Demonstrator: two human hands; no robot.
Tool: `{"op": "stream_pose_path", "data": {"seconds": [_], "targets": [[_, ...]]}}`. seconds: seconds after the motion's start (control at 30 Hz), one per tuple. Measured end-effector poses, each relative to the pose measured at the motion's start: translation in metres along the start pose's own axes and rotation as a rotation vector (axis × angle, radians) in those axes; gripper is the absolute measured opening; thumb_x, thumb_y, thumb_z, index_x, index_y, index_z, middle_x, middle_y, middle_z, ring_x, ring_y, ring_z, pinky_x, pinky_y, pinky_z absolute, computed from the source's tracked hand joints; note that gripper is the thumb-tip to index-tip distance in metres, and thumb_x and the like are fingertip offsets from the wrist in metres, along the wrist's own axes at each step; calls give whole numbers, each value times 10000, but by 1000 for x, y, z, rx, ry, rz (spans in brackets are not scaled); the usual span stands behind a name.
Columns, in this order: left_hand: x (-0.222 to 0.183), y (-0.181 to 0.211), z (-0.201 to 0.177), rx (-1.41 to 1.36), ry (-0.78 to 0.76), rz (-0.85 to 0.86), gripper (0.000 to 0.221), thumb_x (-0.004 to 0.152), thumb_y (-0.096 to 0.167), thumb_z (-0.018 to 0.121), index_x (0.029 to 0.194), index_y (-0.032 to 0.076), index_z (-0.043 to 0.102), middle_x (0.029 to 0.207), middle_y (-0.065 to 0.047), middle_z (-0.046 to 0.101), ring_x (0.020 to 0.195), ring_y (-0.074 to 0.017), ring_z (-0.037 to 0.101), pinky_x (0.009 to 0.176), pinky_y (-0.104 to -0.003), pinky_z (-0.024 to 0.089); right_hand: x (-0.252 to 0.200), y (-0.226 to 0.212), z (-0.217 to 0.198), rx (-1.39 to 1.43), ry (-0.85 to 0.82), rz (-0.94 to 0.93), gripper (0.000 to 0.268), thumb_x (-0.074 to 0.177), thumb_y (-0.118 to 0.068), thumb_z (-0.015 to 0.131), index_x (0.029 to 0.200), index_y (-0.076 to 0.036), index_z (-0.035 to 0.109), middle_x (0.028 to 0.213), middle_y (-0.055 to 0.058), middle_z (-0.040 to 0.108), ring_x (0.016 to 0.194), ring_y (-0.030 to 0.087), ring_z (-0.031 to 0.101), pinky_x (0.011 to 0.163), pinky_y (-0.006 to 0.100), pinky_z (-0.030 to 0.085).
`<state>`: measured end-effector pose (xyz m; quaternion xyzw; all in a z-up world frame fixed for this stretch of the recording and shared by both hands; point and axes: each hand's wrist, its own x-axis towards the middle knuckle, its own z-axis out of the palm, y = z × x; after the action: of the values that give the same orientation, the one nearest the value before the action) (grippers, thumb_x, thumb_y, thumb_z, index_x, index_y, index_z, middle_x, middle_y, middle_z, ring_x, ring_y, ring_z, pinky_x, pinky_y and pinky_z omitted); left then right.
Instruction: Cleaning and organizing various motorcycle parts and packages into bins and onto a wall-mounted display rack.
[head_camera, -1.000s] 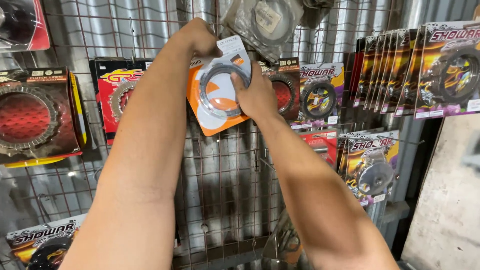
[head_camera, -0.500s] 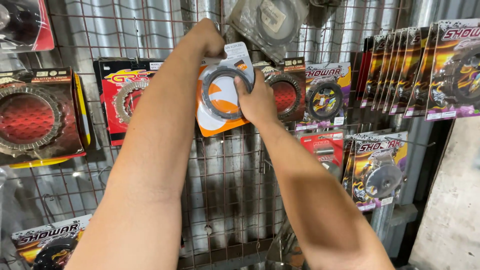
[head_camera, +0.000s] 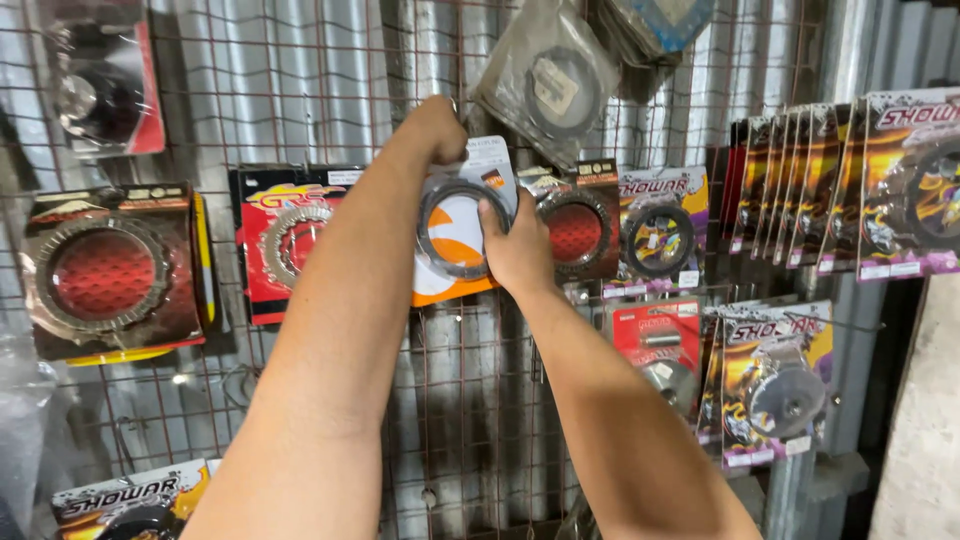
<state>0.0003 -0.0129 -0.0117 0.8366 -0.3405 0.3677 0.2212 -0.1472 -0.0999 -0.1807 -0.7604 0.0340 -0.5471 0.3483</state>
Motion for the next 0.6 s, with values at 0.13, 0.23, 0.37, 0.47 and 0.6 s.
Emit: {"op": "stream_pose_path", "data": {"seconds": [0.13,0.23,0.37,0.47,0.6], "targets": [[-32,19,-20,-118,3,-65,380,822,132,561,1073,-111,710,1098,-313,713,1133,-469,668,944,-528,558,-2,-7,-3,29,-101,141,658,986,-565,528,1506,-173,432,1385,251,605,1322,416,571,1097,516,489],[-29,14,-15,-173,8,-95,359,815,118,571,1045,-120,712,1062,-311,717,1102,-469,684,910,-511,575,-7,-11,-3,26,-90,122,645,988,-550,534,1500,-169,436,1376,256,608,1307,430,578,1089,530,492],[-24,8,-19,-229,-17,-97,329,811,97,614,1015,-137,720,997,-308,716,1054,-471,698,871,-505,589,-6,-11,-2,16,-93,121,666,984,-564,531,1499,-150,442,1359,254,615,1295,434,588,1069,530,508],[-23,6,-19,-189,-38,-78,311,840,87,628,1031,-140,719,1003,-319,717,1063,-477,697,882,-496,592,-3,-9,-2,3,-94,116,691,982,-587,530,1504,-144,437,1361,243,614,1298,420,590,1061,522,515],[-22,6,-27,-237,-47,-64,289,843,106,629,1026,-96,725,1027,-300,722,1098,-482,685,916,-507,566,-8,-18,-12,-68,-99,174,677,975,-614,504,1511,-208,427,1404,180,596,1311,407,582,1085,546,486]]}}
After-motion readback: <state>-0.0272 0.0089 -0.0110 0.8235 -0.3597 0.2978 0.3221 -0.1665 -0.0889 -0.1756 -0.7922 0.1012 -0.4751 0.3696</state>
